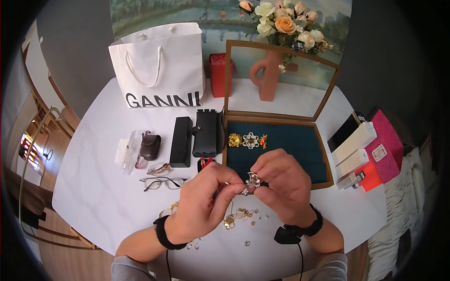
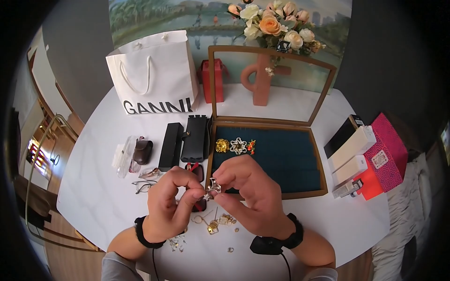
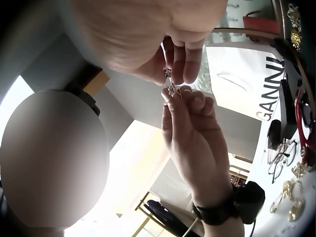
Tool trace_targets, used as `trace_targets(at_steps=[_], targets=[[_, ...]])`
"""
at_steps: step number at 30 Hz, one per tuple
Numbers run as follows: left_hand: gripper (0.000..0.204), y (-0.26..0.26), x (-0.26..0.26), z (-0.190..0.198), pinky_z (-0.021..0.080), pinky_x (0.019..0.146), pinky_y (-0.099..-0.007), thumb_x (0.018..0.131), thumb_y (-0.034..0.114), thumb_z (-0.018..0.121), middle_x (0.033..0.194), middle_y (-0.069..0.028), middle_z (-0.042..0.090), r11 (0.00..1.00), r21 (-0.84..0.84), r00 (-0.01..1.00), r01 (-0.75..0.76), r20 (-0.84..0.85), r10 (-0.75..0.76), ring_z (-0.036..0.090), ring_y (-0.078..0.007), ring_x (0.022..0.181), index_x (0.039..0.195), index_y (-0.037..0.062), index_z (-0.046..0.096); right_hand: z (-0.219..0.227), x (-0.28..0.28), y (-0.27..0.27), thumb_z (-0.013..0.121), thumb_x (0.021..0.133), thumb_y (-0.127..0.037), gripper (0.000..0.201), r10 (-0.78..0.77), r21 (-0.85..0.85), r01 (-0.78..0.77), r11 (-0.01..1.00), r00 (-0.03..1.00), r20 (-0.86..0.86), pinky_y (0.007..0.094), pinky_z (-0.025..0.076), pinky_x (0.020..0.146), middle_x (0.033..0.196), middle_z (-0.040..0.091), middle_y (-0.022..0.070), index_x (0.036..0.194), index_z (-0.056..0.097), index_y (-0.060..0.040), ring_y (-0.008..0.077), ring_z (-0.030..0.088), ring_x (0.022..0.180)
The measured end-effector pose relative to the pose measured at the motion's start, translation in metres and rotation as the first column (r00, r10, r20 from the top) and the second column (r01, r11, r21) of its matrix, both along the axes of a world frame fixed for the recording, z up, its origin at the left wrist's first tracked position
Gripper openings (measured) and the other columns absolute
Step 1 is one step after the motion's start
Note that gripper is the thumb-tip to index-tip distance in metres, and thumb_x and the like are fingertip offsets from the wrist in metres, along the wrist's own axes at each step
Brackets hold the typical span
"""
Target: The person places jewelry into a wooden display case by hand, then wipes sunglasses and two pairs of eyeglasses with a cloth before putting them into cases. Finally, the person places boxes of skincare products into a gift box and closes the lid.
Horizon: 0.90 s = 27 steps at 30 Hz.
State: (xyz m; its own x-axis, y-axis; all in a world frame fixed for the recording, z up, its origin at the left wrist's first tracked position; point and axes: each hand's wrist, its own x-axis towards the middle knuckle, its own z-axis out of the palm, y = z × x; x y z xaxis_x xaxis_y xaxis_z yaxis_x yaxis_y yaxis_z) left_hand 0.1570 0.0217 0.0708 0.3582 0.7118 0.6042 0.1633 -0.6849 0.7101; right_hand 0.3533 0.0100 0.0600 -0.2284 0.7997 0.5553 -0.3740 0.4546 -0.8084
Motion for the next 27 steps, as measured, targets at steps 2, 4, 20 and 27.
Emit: trace_targets(at_steps=[2,4,20,27], targets=[[0.013,0.001,0.0,-0.002,0.049,0.07,-0.0279,0.089,-0.001,0.07,0.086,-0.0098,0.064,0.99,0.141,1.0,-0.013,0.003,0.012,0.061,-0.0196,0.074,0.097,0.0012,0.059,0.0,-0.001,-0.002,0.065,0.086,0.007,0.026,-0.127,0.094,0.117,0.989,0.986,0.11,0.0299,0.05,0.085,0.119,0.052,0.014,0.11,0.059,0.0019,0.0182,0.058,0.098],[0.016,0.003,0.001,-0.001,0.05,0.069,-0.0289,0.087,-0.002,0.071,0.086,-0.0097,0.064,0.971,0.238,0.999,-0.016,-0.024,0.023,0.062,-0.021,0.074,0.097,0.0019,0.059,0.003,0.002,-0.003,0.065,0.085,0.008,0.025,-0.201,0.177,0.168,0.97,0.961,0.191,0.0292,0.05,0.083,0.116,0.054,0.0143,0.108,0.06,0.0014,0.0186,0.059,0.097],[0.021,0.006,0.002,-0.007,0.049,0.058,-0.0303,0.083,0.0,0.076,0.086,-0.0117,0.066,0.91,0.413,0.999,-0.043,0.017,0.039,0.061,-0.0244,0.068,0.098,0.001,0.062,0.0,-0.002,-0.008,0.062,0.087,0.014,0.03,-0.134,0.124,0.12,0.985,0.985,0.108,0.0269,0.053,0.087,0.114,0.056,0.0162,0.113,0.052,0.004,0.0137,0.062,0.096],[0.015,-0.001,0.005,-0.004,0.051,0.067,-0.0291,0.087,-0.003,0.069,0.086,-0.0128,0.066,0.98,0.191,0.999,-0.049,0.02,0.046,0.062,-0.0215,0.073,0.097,0.0001,0.058,-0.003,-0.005,-0.008,0.063,0.086,0.015,0.027,-0.18,0.146,0.166,0.975,0.98,0.085,0.0262,0.055,0.085,0.111,0.057,0.0163,0.109,0.054,0.0056,0.0135,0.064,0.095]])
